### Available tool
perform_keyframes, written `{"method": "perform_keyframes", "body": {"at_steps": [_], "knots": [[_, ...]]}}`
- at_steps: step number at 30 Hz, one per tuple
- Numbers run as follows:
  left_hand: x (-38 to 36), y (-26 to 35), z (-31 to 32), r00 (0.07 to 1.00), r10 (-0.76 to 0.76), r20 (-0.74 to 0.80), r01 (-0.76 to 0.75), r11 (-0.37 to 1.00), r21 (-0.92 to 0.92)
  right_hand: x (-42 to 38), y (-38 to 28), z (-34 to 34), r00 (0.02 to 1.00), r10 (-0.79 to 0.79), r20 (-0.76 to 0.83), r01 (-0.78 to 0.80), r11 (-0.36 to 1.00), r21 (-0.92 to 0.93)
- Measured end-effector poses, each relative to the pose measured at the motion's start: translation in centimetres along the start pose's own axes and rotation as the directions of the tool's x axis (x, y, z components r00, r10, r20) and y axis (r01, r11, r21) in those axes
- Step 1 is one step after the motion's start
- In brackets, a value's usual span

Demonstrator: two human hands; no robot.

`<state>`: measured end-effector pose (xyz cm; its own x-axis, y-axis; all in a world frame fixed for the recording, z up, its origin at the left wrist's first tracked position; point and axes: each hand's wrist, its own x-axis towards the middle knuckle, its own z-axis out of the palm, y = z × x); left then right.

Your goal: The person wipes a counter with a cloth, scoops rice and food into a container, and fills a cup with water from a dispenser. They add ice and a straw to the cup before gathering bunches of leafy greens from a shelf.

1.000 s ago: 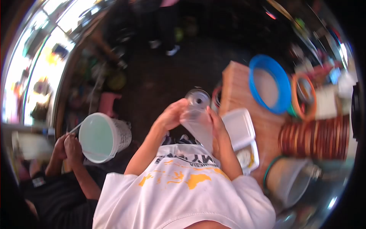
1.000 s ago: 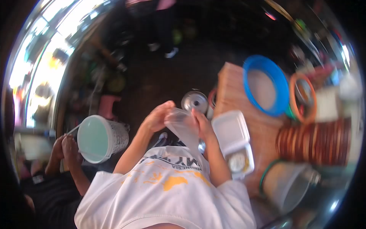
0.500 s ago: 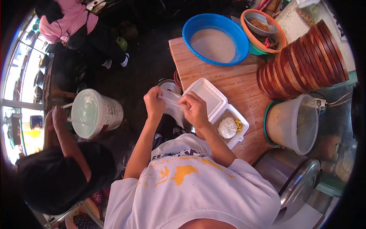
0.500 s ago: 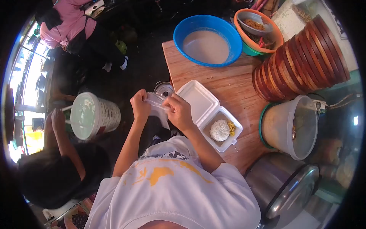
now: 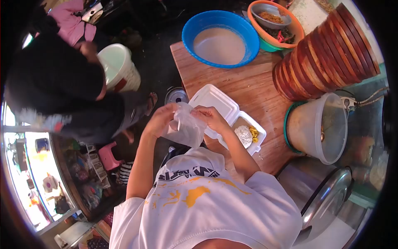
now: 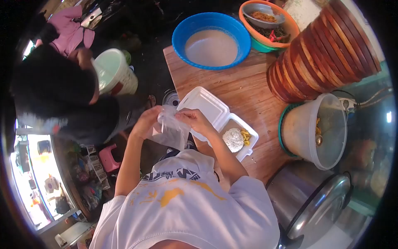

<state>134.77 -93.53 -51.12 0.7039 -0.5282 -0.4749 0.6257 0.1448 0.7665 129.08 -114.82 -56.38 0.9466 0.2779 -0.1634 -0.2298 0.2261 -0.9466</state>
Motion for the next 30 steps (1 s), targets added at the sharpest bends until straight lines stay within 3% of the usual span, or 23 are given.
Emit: {"method": "perform_keyframes", "body": {"at_steps": [3, 4, 7, 8, 9, 11, 13, 14, 15, 18, 21, 22, 23, 25, 27, 29, 30], "knots": [[0.5, -2.3, -1.4, 0.994, 0.097, 0.056, -0.096, 0.995, -0.008, -0.6, -0.5, -0.1, 0.999, 0.034, 0.013, -0.034, 0.999, -0.018], [1.2, -3.5, -2.4, 0.958, 0.213, 0.193, -0.162, 0.955, -0.250, -0.9, -0.8, -0.2, 0.998, 0.063, 0.003, -0.063, 0.998, -0.013], [0.4, -3.5, -1.8, 0.993, 0.055, 0.106, -0.023, 0.959, -0.281, -1.4, 2.1, -2.2, 0.999, 0.030, 0.025, -0.039, 0.843, 0.537], [1.1, -4.6, -1.8, 0.985, 0.050, 0.166, -0.017, 0.980, -0.196, -1.7, 2.0, -2.4, 0.997, 0.066, -0.035, -0.036, 0.838, 0.544], [1.2, -5.2, -1.2, 0.988, -0.084, 0.126, 0.089, 0.995, -0.034, -1.8, 1.0, -2.0, 0.990, 0.102, -0.096, -0.033, 0.835, 0.550], [2.5, -7.5, -1.9, 0.981, -0.106, 0.164, 0.098, 0.994, 0.058, -2.2, -0.5, -1.4, 0.984, 0.118, -0.131, -0.051, 0.903, 0.428], [3.8, -8.4, -3.1, 0.993, 0.067, 0.097, -0.063, 0.997, -0.042, -2.2, -1.3, -2.0, 0.980, 0.078, -0.184, -0.036, 0.975, 0.219], [4.2, -8.7, -3.5, 0.987, 0.147, 0.064, -0.141, 0.986, -0.089, -2.3, -1.0, -3.0, 0.976, 0.068, -0.206, -0.068, 0.998, 0.007], [4.1, -8.4, -3.6, 0.969, 0.244, 0.022, -0.244, 0.970, -0.017, -2.2, -0.7, -3.7, 0.969, 0.027, -0.247, -0.046, 0.997, -0.070], [3.8, -8.8, -5.1, 0.938, 0.250, -0.241, -0.206, 0.959, 0.194, -1.6, 2.2, -6.9, 0.930, -0.106, -0.351, 0.001, 0.958, -0.286], [3.5, -12.3, -6.8, 0.952, 0.056, -0.302, 0.017, 0.973, 0.231, -1.7, 3.4, -8.2, 0.897, -0.169, -0.409, -0.110, 0.809, -0.577], [3.4, -13.6, -6.6, 0.967, 0.025, -0.253, 0.032, 0.975, 0.220, -1.7, 3.3, -8.2, 0.891, -0.174, -0.419, -0.133, 0.783, -0.608], [3.0, -14.6, -5.9, 0.981, -0.006, -0.193, 0.025, 0.995, 0.095, -1.8, 3.2, -8.3, 0.878, -0.229, -0.420, -0.131, 0.730, -0.671], [3.0, -15.0, -3.3, 0.965, -0.156, -0.211, 0.162, 0.987, 0.015, -2.1, 3.1, -8.8, 0.852, -0.337, -0.401, -0.127, 0.609, -0.783], [3.7, -16.3, -1.7, 0.980, -0.173, -0.098, 0.156, 0.975, -0.161, -2.2, 4.8, -11.1, 0.791, -0.558, -0.249, -0.037, 0.363, -0.931], [5.9, -18.8, -2.0, 0.983, -0.035, 0.182, 0.108, 0.907, -0.408, -2.3, 7.2, -14.2, 0.825, -0.477, -0.303, -0.085, 0.426, -0.901], [6.1, -17.3, -0.1, 0.999, -0.031, 0.021, 0.035, 0.970, -0.239, -2.2, 9.0, -16.2, 0.843, -0.373, -0.388, -0.136, 0.550, -0.824]]}}
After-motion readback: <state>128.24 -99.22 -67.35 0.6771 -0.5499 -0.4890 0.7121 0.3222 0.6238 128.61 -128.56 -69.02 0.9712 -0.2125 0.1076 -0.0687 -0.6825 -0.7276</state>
